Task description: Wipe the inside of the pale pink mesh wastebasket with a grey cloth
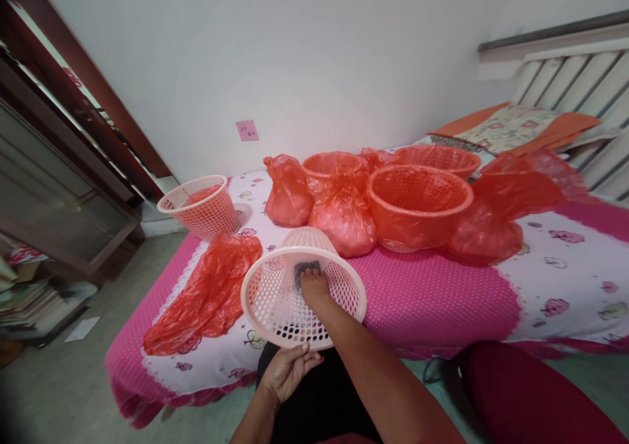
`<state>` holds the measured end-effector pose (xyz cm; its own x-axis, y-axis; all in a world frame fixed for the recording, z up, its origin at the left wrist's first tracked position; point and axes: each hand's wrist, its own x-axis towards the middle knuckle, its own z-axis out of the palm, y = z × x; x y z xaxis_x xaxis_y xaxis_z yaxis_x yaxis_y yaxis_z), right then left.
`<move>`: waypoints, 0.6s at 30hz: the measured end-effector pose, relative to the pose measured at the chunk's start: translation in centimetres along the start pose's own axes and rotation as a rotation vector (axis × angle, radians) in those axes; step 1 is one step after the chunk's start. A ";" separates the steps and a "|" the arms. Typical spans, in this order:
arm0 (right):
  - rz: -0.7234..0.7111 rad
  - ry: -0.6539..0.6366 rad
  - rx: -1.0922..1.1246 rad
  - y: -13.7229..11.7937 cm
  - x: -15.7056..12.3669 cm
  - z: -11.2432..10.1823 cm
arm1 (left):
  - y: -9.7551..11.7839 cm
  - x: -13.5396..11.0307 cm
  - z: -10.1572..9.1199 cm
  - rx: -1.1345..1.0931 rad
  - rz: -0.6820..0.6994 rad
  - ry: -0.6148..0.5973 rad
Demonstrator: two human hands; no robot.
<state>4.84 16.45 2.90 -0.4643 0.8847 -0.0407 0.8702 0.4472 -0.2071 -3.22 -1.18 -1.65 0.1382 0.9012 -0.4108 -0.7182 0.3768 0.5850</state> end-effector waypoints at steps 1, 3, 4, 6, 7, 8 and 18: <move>0.001 -0.008 -0.002 0.0 -0.1 -0.1 | 0.0 0.0 0.0 -0.002 0.001 0.006; 0.003 -0.026 -0.006 0.1 -0.3 -0.4 | 0.0 0.0 0.0 -0.004 0.003 0.016; 0.003 -0.039 -0.007 0.1 -0.4 -0.6 | 0.0 0.0 0.1 -0.003 0.004 0.019; 0.000 -0.076 -0.007 0.2 -0.4 -1.0 | 0.0 0.0 0.1 0.004 0.006 0.017; -0.004 -0.100 -0.004 0.3 -0.5 -1.3 | 0.0 0.0 0.1 0.006 0.006 0.016; -0.010 -0.126 -0.001 0.4 -0.5 -1.7 | -0.1 0.0 0.1 0.007 0.006 0.016; -0.098 -0.243 0.021 0.4 -3.1 -4.6 | -0.5 0.0 -0.2 0.010 0.020 0.025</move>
<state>7.38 14.44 7.42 -0.5743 0.7786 -0.2529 0.8167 0.5241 -0.2414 -3.00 -1.37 -2.07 0.1071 0.9030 -0.4160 -0.7135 0.3612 0.6004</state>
